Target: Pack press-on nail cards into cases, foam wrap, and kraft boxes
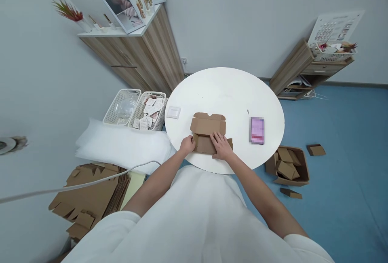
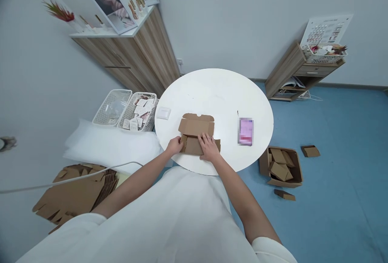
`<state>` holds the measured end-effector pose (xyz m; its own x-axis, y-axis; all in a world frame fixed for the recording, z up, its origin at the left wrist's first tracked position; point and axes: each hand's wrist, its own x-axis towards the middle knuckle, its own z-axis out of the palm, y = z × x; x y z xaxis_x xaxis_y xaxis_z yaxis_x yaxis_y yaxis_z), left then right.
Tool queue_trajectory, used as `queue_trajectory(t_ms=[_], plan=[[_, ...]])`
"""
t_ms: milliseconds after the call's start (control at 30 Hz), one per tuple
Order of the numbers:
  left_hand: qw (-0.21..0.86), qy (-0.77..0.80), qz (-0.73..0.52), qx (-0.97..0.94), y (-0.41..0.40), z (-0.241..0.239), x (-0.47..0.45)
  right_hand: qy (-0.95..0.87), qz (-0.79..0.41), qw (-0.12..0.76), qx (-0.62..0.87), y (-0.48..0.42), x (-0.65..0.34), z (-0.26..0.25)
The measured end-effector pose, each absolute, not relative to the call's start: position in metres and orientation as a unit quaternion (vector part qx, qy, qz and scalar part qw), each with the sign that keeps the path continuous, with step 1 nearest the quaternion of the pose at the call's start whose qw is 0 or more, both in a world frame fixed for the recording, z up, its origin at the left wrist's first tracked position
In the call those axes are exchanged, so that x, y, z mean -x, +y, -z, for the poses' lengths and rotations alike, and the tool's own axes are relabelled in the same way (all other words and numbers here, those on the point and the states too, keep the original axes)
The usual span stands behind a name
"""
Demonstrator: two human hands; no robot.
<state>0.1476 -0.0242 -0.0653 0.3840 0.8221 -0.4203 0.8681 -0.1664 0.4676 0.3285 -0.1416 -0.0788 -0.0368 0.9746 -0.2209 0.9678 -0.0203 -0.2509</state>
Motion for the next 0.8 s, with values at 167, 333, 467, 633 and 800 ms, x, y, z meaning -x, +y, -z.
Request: queue_trajectory(t_ms=[167,333,467,633,800], plan=[[0.292,0.555,0.062,-0.776,-0.026,0.068,-0.153,-0.702,-0.168,0.007,0.693,-0.143,-0.327,0.080],[0.272,0.559,0.052,-0.781,-0.034,0.070,-0.154,-0.702,-0.160,0.000,0.694,-0.141,-0.330,0.081],[0.211,0.481,-0.027,-0.851,-0.045,0.065,-0.147,-0.713,-0.155,-0.006,0.684,-0.137,-0.338,0.079],[0.114,0.335,0.061,-0.933,-0.047,0.056,-0.156,-0.723,-0.149,-0.014,0.675,-0.131,-0.342,0.076],[0.100,0.336,0.141,-0.926,-0.042,0.060,-0.172,-0.728,-0.166,0.027,0.665,-0.143,-0.348,0.071]])
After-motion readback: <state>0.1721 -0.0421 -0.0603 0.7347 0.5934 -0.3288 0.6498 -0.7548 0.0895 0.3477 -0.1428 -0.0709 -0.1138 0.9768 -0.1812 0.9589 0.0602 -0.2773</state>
